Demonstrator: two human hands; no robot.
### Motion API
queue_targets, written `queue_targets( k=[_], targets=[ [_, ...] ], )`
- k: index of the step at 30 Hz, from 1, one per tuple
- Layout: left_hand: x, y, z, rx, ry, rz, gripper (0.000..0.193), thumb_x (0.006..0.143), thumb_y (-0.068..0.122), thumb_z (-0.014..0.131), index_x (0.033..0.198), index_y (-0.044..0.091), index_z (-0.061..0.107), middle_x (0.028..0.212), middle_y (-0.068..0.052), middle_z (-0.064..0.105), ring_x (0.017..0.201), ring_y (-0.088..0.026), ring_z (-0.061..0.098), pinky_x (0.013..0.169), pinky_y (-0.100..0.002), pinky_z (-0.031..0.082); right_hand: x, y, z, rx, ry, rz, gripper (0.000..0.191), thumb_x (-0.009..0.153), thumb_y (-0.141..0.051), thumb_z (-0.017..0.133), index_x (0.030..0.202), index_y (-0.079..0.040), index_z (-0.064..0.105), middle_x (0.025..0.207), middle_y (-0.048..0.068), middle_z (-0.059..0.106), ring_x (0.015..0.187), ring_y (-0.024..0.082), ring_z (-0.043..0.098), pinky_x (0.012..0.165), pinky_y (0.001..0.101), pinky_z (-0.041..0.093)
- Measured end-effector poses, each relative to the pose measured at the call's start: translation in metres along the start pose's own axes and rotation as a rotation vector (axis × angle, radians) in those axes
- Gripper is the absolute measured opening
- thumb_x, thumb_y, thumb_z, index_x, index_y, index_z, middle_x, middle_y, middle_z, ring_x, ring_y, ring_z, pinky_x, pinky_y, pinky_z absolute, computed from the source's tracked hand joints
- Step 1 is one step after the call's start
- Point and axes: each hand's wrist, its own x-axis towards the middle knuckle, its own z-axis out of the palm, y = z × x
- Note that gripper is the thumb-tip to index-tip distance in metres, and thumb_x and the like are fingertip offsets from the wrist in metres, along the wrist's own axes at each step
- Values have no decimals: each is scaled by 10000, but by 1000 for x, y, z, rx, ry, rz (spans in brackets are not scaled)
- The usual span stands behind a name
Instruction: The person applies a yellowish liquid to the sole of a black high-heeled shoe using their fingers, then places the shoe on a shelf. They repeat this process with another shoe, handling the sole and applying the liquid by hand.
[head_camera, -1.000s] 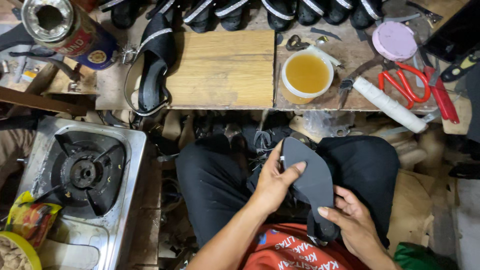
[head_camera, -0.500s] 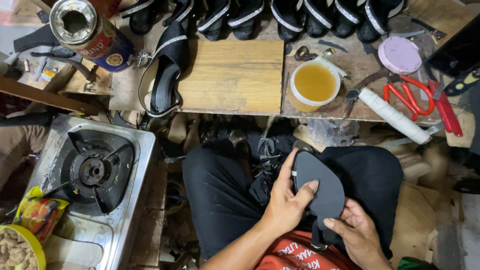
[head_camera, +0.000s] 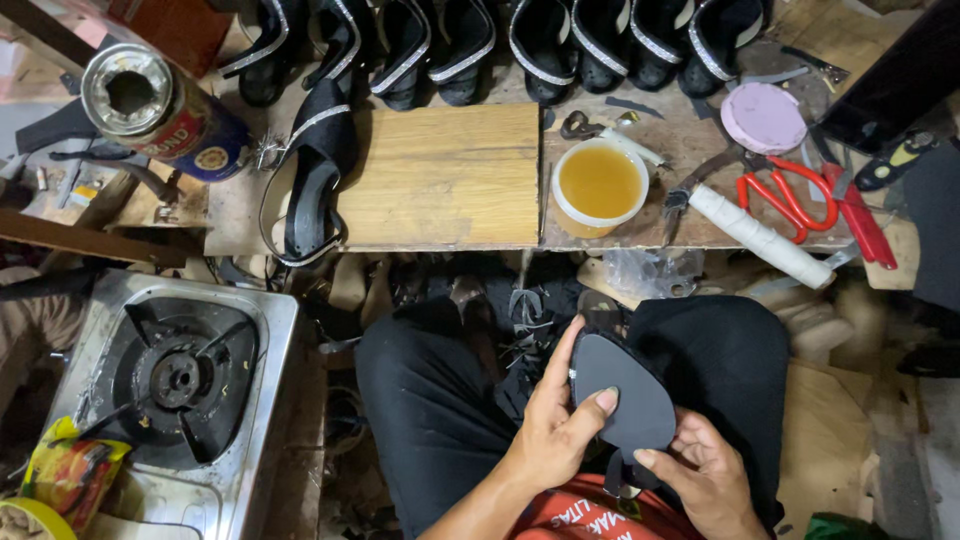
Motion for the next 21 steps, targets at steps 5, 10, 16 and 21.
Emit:
queue_targets(
  k=[5, 10, 16, 21],
  targets=[
    [5, -12, -3, 52, 41, 96, 770, 972, 21, 578, 1626, 62, 174, 1356, -84, 572, 1213, -153, 572, 1082, -290, 454, 2, 6, -2, -60, 25, 25, 592, 762, 22, 779, 1311, 44, 558, 1173, 162, 719, 1073, 202, 695, 945, 348, 545],
    [25, -22, -15, 90, 69, 21, 508, 1006, 50, 619, 1492, 20, 473, 1253, -103, 615, 1056, -149, 599, 928, -287, 531, 14, -1, 8, -53, 26, 67, 588, 780, 27, 758, 1328, 27, 546, 1198, 147, 721, 1089, 196, 695, 963, 333, 540],
    [55, 0, -27, 149, 89, 119, 561, 954, 8, 662, 1493, 39, 505, 1257, -61, 635, 1105, -105, 600, 953, -260, 518, 35, -16, 28, 155, -5, 66, 582, 812, 55, 708, 1365, 44, 527, 1187, 170, 725, 1073, 211, 695, 939, 348, 545],
    [62, 23, -34, 69, 24, 115, 653, 892, -53, 682, 1501, 51, 470, 1253, -45, 628, 1106, -108, 614, 967, -262, 521, 50, -22, 39, 175, -50, 38, 608, 811, 29, 720, 1380, 34, 506, 1206, 153, 714, 1099, 197, 683, 953, 346, 534]
  ],
)
